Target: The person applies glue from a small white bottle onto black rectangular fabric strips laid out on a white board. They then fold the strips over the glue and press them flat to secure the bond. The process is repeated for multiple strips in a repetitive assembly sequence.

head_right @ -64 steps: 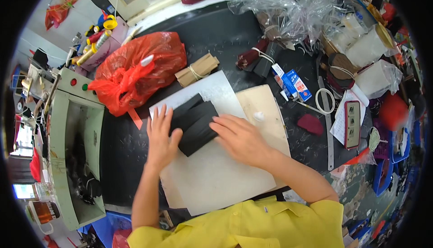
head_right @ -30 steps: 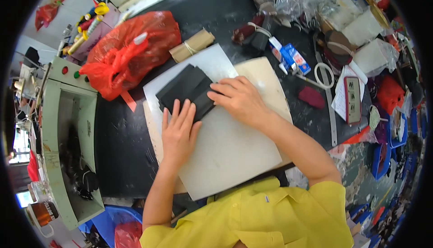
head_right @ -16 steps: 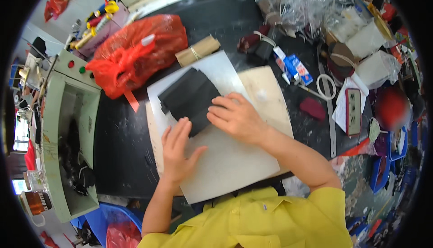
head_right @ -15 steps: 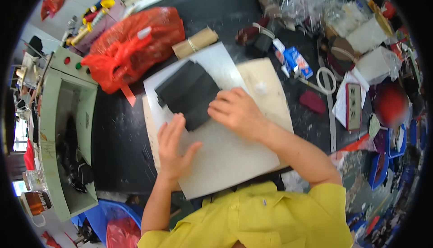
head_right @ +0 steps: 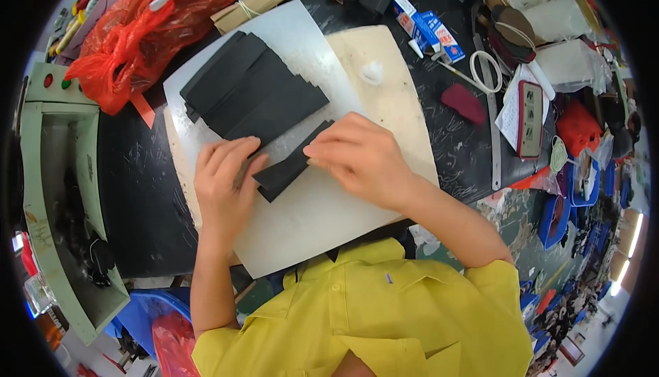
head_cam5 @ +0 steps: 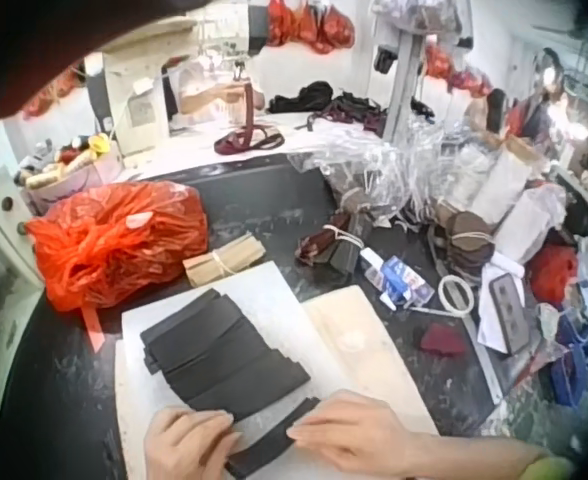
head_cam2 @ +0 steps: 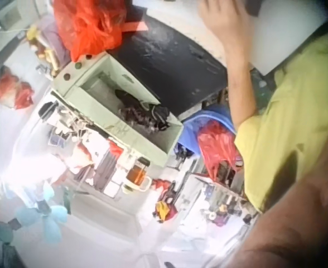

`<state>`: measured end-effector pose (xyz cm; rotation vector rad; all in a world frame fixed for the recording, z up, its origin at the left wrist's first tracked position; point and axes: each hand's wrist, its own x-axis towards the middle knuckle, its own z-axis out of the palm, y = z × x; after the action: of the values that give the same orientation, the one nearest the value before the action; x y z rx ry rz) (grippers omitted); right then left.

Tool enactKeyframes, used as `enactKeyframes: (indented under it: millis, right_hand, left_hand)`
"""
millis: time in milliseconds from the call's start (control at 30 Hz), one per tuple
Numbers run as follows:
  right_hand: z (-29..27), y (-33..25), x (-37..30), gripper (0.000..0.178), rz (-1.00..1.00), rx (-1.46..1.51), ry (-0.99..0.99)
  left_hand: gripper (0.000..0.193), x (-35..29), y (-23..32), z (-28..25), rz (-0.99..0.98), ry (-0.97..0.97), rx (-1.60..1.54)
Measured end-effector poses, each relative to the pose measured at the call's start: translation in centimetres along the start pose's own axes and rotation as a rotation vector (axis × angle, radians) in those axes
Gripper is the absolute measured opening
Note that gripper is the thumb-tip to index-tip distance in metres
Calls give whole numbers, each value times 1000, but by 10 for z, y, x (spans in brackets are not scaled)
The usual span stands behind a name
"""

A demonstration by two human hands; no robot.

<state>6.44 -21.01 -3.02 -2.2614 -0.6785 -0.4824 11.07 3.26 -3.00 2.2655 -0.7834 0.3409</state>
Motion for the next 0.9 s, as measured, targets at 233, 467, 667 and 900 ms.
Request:
enactKeyframes:
  millis: [233,467,667,900]
  right_hand:
    - [-19,-45,-49,26,-70,-124,-277]
    - [-12,6,16,25,-32,-168,-79]
    - [20,43,49,24,-193,-241,-161]
    - [22,31,43,24,-121,-210,-130]
  left_hand:
    - [29,-11,19,0,60,-78,50]
    - [35,-51,47,13,45,-142,119]
    - [33,-51,54,1,-71,-71,-20]
    - [30,-33,18,-8,-90,128,-39]
